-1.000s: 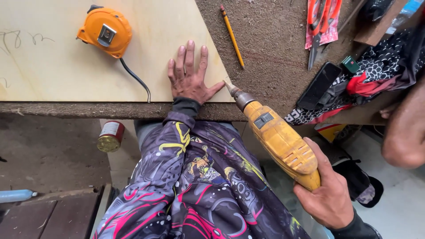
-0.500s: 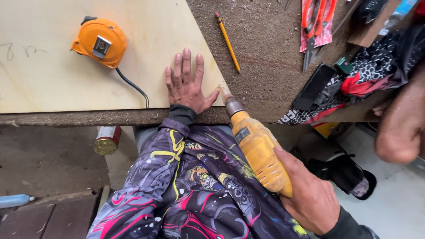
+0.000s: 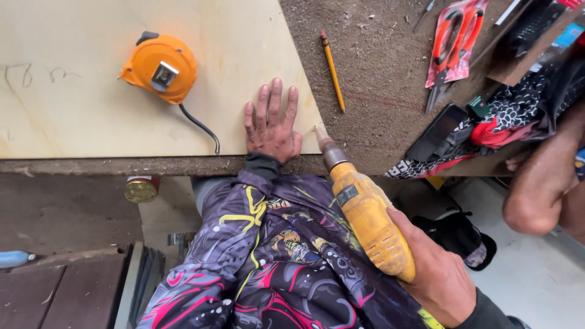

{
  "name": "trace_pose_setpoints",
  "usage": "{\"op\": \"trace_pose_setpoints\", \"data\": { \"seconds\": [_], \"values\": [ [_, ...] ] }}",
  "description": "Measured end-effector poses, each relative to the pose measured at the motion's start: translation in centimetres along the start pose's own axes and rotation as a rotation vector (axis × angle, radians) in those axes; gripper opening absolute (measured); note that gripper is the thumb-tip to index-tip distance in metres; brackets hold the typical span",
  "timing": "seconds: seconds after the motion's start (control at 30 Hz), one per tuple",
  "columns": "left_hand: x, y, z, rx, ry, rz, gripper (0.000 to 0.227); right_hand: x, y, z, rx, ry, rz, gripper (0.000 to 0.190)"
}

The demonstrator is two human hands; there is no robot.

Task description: Measuring wood panels with a tape measure and pencil, then drilling holes using a power drill.

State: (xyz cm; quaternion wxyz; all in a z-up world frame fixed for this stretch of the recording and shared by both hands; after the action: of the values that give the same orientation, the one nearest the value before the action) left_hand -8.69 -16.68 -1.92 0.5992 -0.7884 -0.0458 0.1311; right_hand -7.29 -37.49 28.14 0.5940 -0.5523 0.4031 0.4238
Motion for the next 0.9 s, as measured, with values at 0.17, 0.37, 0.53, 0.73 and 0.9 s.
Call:
{"op": "trace_pose_setpoints", "data": {
  "seconds": [0.17,0.37,0.53,0.73,0.9],
  "values": [
    [-0.1,0.6,0.2,0.009,0.007,0.011,0.094,0.5,-1.5,0.0,0.018,-0.185,-0.062,0.105],
    [-0.2,0.4,0.3,-0.03,-0.002,-0.003,0.087,1.0,-2.1,-0.5,-0.033,-0.256,0.001,0.103],
    [0.2,0.4,0.5,-0.026,0.007,-0.03,0.079,1.5,-2.3,-0.2,-0.049,-0.282,-0.001,0.099],
    [0.2,0.2,0.5,-0.027,0.013,-0.019,0.084,2.0,-3.1,0.7,-0.205,-0.216,0.101,0.108],
    [0.2,0.0,0.4,-0.017,0.027,-0.043,0.084,2.1,-3.7,2.6,-0.301,-0.234,0.14,0.11]
  ]
}}
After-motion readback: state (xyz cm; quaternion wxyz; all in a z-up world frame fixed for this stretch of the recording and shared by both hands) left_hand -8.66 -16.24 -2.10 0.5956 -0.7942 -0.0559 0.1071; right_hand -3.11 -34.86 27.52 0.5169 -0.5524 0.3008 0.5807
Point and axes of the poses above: each hand's wrist, its own x-axis towards the middle knuckle, its own y-axis out of the palm, z = x × y, the point moved 3 cm from there along x, towards the middle knuckle, and after that the axes turned 14 degrees about -y, right-handed, at the moved point
